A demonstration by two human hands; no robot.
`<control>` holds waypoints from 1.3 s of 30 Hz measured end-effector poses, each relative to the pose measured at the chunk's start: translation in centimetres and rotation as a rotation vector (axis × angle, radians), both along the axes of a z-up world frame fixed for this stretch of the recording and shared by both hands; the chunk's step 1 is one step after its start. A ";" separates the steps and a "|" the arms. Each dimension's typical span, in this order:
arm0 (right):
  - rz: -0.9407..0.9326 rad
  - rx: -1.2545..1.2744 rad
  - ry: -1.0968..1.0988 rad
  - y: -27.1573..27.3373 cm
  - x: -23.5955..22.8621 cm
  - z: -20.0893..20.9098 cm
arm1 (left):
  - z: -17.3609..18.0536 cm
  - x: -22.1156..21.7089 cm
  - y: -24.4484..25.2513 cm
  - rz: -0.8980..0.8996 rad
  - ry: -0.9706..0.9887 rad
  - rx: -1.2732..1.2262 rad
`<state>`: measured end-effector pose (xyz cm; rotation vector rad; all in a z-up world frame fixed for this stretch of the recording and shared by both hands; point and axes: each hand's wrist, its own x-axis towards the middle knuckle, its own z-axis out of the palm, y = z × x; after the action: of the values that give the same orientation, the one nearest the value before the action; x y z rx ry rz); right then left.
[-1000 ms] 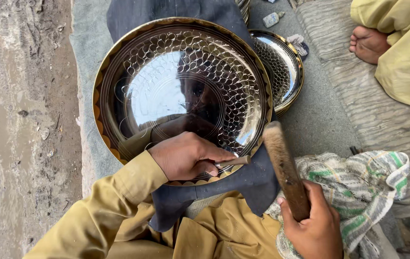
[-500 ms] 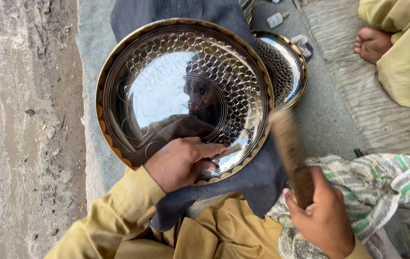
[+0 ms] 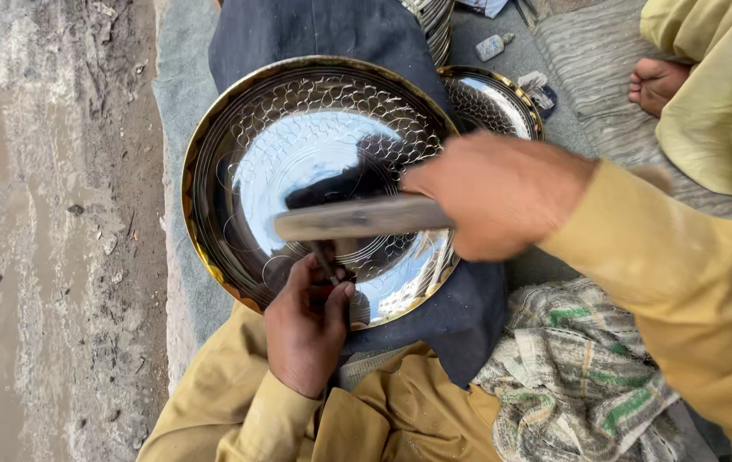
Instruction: The person uses a hammer and a small metal punch to create a decorative pattern on a round metal plate. They repeatedly strike the punch against the plate's surface to form a textured design.
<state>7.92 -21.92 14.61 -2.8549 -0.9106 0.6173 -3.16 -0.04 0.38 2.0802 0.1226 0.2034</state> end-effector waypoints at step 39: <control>-1.003 0.682 -0.167 -7.0 -19.8 -21.2 | 2.5 3.2 3.2 -0.200 -0.110 -0.319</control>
<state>-11.83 -28.90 -6.60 -2.2869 0.3230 -0.0570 0.03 3.21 2.89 1.7464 -0.1137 0.1633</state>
